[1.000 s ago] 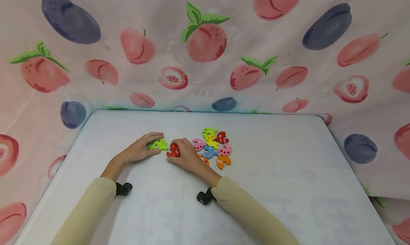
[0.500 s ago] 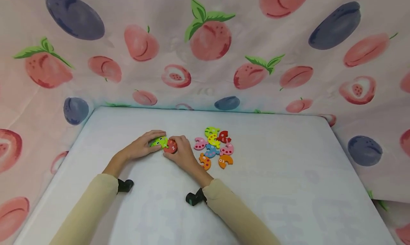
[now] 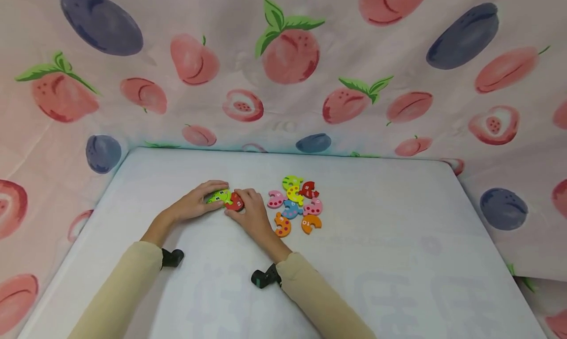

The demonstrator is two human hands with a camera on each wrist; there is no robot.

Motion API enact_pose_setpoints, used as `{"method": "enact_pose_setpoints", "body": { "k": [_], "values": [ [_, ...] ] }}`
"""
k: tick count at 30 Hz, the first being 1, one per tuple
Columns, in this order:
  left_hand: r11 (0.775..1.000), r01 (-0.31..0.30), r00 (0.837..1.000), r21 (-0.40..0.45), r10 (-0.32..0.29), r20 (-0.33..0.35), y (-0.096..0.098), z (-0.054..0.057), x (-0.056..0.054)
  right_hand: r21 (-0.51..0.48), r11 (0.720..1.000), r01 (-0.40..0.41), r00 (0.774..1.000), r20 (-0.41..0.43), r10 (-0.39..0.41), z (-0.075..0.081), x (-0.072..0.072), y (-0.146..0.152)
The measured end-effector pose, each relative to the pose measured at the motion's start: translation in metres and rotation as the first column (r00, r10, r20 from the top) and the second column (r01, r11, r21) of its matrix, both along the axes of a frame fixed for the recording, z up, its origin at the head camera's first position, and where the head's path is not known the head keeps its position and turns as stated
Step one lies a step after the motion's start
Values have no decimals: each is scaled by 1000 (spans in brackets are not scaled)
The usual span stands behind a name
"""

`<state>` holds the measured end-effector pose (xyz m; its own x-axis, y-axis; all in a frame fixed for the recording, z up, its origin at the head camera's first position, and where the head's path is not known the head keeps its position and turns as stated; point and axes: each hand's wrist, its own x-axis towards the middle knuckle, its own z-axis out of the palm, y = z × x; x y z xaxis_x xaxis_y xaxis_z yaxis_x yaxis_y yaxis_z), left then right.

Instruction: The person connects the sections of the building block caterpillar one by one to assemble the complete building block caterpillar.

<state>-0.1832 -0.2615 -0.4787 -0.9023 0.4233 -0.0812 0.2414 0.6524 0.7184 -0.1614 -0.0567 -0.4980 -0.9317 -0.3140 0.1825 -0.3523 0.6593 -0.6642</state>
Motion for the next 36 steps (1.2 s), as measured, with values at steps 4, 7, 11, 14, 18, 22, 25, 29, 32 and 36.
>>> {"method": "enact_pose_setpoints", "body": {
  "k": [4, 7, 11, 14, 18, 22, 25, 29, 32, 36],
  "values": [
    [1000, -21, 1000, -9, 21, -1, 1, -1, 0, 14, 1000, 0, 1000, -7, 0, 0, 1, 0],
    [999, -36, 999, -11, 36, -8, 2, -1, 0, 16, 1000, -1, 1000, -17, 1, 0, 1, 1],
    [999, -52, 998, -15, 52, -21, 4, -2, -1, 20, 1000, -1, 1000, -31, 2, 0, 1, 1],
    [998, -56, 998, -19, 55, -24, 5, -3, -2, 25, 1000, -1, 999, -42, 2, -1, 1, 1],
    [998, -61, 998, -17, 61, -13, 6, -2, -1, 33, 999, -2, 999, -42, 3, -1, 1, 1],
    [998, -58, 998, -14, 58, -7, 7, -2, -1, 50, 999, 1, 999, -36, 1, 0, 2, 1],
    [998, -55, 998, -10, 55, -6, 8, -1, -1, 62, 998, 7, 999, -42, -4, 0, 2, 1],
    [998, -55, 998, -7, 55, -1, 8, 0, -1, 71, 997, 19, 999, -46, -16, 0, 3, 0],
    [999, -52, 999, -1, 52, 7, 9, 1, 0, 79, 996, 29, 999, -43, -26, 0, 3, -1],
    [999, -51, 999, 2, 51, 13, 8, 2, -1, 91, 995, 39, 998, -58, -34, -1, 2, -2]
  ]
}}
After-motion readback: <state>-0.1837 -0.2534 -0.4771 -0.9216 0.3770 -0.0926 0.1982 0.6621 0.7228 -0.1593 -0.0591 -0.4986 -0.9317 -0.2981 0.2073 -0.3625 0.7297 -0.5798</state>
